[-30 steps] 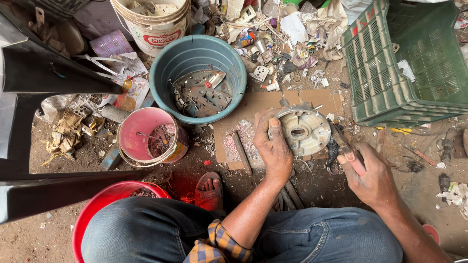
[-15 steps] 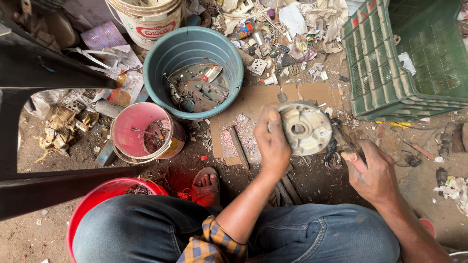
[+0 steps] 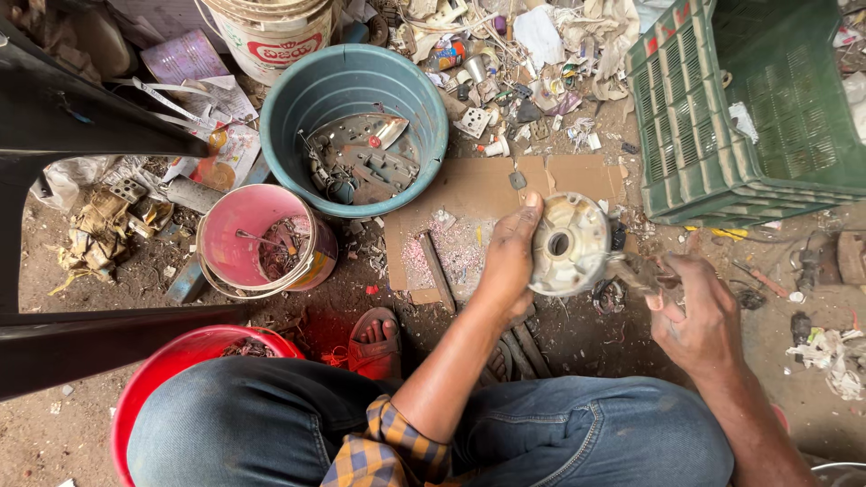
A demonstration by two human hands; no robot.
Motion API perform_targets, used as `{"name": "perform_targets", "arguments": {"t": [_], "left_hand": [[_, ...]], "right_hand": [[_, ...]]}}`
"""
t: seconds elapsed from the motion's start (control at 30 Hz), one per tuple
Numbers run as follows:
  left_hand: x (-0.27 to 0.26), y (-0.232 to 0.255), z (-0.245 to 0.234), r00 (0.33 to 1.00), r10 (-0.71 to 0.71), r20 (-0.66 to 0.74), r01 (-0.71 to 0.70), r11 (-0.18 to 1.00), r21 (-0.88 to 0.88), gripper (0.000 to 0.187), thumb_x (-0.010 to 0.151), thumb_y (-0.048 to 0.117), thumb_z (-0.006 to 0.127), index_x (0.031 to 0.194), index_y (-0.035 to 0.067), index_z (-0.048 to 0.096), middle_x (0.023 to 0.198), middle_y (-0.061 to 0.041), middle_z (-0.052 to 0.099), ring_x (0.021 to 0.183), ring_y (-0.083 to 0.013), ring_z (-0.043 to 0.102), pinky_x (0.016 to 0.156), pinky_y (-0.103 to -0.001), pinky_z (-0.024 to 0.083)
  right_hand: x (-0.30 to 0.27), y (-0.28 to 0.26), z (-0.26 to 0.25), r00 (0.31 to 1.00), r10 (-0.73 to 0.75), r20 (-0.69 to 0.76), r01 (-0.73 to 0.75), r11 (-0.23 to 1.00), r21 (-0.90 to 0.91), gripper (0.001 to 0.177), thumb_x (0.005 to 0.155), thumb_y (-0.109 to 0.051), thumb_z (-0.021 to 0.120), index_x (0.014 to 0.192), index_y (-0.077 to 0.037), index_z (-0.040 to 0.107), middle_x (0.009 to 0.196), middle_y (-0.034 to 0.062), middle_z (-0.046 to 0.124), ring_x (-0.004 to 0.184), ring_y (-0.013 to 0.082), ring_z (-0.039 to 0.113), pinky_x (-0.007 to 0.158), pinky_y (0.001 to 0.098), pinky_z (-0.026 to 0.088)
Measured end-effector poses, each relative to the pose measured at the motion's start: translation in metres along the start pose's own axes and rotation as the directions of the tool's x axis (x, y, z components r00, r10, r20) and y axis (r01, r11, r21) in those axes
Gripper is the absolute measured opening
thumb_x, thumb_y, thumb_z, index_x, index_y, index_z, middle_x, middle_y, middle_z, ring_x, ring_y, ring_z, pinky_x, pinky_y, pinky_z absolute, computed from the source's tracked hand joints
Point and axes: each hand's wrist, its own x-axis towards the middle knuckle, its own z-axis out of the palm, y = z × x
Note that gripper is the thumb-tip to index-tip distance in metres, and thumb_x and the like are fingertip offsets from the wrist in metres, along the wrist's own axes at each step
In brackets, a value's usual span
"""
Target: The person sits on the ground and uses pliers to scrape and clean a circular metal part. They rotate the part to access different areas, occasionally placing it on a metal block to apply pressure while scraping. The person also picks up and handles a second metal part before returning to the first one.
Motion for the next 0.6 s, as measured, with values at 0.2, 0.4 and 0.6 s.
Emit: {"name": "perform_targets", "arguments": {"t": [0.2,0.4,0.6], "left_hand": [[-0.032,0.023,0.014,0.687,0.722,0.079,-0.584,0.484,0.652,0.035,0.114,0.028,0.046,0.107,-0.003,0.062,0.104,-0.012,0.058,0.099,-0.0237,0.059,0.091,-0.037,0.049],[-0.053,0.046,0.029,0.557,0.804,0.208,-0.646,0.261,0.718,0.029,0.113,0.023,0.050,0.120,-0.001,0.065,0.113,-0.017,0.056,0.108,-0.0288,0.058,0.098,-0.039,0.048],[-0.046,0.040,0.028,0.595,0.781,0.190,-0.630,0.307,0.713,0.030,0.113,0.022,0.048,0.121,-0.001,0.065,0.113,-0.018,0.057,0.113,-0.0305,0.058,0.102,-0.042,0.049]], "right_hand": [[-0.009,-0.003,-0.001,0.999,0.035,0.028,-0.036,0.999,0.020,0.029,0.095,-0.018,0.073,0.108,0.001,0.055,0.108,0.0210,0.067,0.095,0.0330,0.069,0.082,0.0432,0.055],[0.003,-0.030,-0.006,0.985,0.141,0.099,-0.147,0.987,0.062,0.039,0.094,-0.022,0.071,0.115,0.006,0.055,0.090,0.0194,0.066,0.077,0.0336,0.068,0.071,0.0441,0.053],[0.005,-0.022,-0.004,0.970,0.169,0.173,-0.177,0.984,0.035,0.028,0.095,-0.019,0.069,0.111,0.003,0.061,0.082,0.0184,0.066,0.073,0.0350,0.068,0.067,0.0441,0.052]]}}
